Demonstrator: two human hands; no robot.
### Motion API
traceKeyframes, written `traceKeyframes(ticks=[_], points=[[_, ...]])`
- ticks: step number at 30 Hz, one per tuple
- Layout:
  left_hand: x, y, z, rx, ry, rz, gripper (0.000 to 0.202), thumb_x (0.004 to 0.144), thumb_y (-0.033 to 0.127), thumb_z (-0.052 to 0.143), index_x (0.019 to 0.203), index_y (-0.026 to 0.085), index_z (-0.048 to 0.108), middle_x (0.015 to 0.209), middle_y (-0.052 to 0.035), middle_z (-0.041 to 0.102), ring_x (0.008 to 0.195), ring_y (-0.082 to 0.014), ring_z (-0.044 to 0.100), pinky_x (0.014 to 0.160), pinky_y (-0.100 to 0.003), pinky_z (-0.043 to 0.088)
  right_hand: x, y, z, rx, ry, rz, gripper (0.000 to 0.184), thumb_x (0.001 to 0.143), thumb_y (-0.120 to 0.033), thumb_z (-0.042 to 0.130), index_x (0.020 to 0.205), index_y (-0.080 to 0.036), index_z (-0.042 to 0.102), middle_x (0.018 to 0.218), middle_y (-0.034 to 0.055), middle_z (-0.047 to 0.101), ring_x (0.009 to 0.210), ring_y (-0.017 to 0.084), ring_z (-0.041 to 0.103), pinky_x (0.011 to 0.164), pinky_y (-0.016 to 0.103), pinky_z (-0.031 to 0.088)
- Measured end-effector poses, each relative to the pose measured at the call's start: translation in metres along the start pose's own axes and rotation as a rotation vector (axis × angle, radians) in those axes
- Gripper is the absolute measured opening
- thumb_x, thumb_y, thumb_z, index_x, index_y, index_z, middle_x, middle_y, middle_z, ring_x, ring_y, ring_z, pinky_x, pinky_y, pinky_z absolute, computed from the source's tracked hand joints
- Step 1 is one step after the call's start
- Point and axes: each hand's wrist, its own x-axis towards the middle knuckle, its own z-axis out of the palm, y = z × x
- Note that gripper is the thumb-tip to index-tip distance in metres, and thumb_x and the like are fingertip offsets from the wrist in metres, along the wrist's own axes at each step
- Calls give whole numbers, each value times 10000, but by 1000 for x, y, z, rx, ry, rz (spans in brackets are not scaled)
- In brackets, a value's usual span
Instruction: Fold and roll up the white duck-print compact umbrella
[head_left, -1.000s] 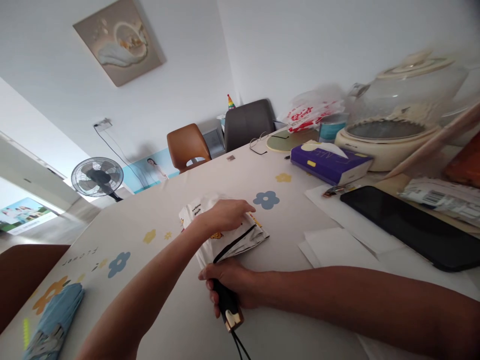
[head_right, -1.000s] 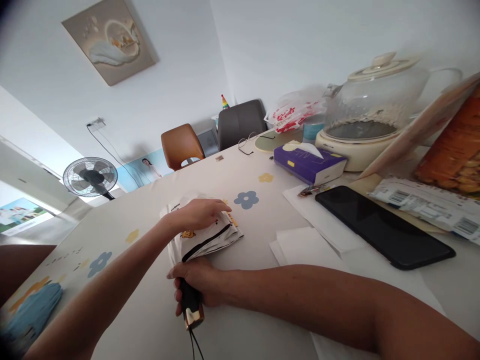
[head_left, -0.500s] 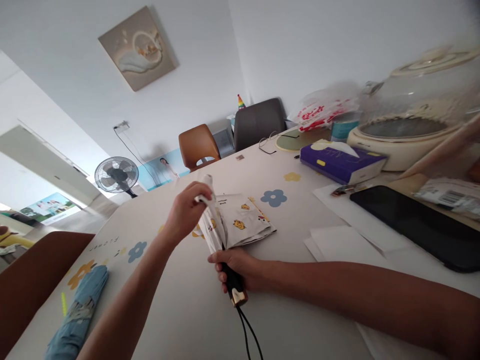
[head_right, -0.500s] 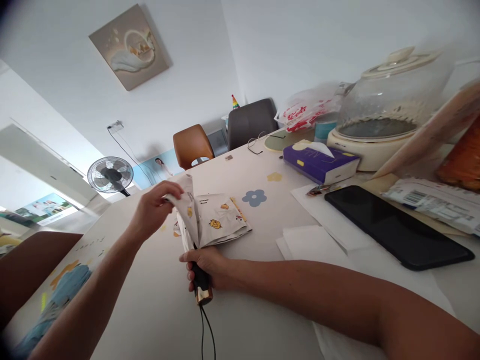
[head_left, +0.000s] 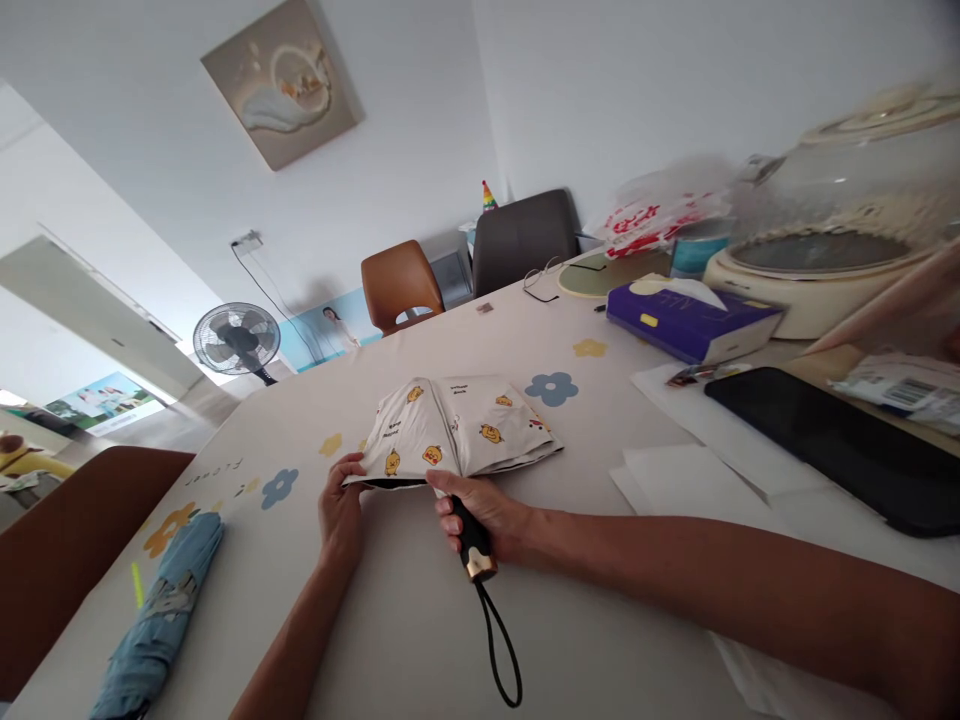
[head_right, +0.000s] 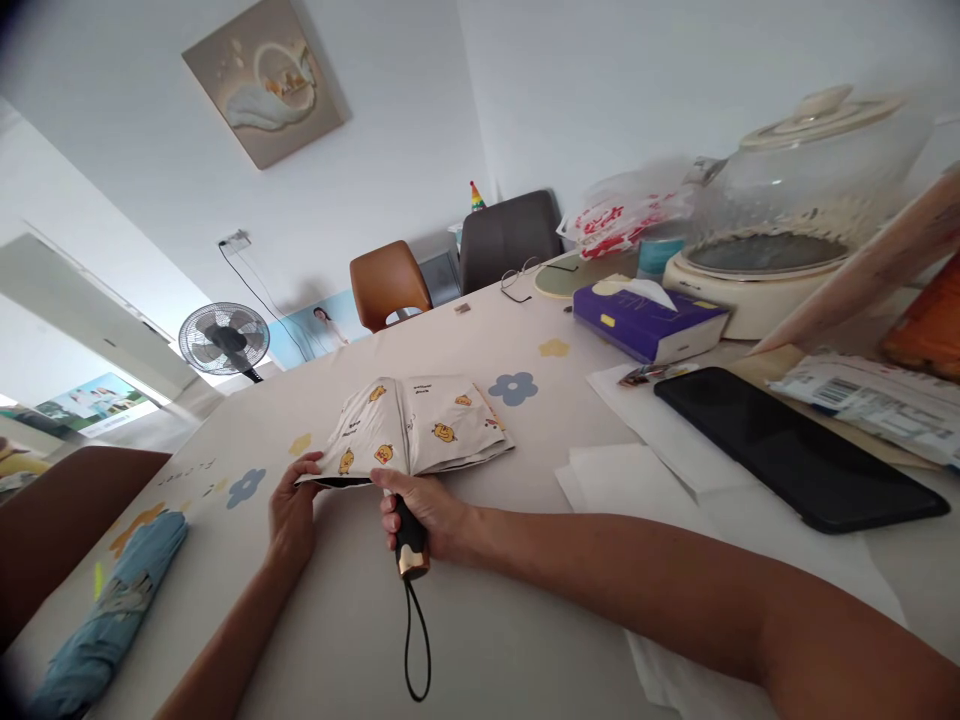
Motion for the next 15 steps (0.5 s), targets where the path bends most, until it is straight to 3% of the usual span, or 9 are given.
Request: traceKeyframes(ticks=[6, 15], points=[[1, -3, -1, -246, 2, -178, 120, 623, 188, 588, 706, 213, 505, 1164, 30, 535, 998, -171, 546, 721, -225, 454, 3, -2, -2, 45, 20, 61, 428, 744, -626, 500, 746, -209, 403, 525, -93, 377, 341, 42, 336, 328, 179, 348], [5, -2, 1, -399, 39, -211, 189, 557, 166, 622, 702, 185, 501, 1124, -8, 583, 845, -160, 602, 664, -241, 483, 0, -1, 3, -30, 92, 45, 283, 773, -366, 549, 633, -192, 374, 477, -79, 389, 329, 47, 345, 333, 183, 366]])
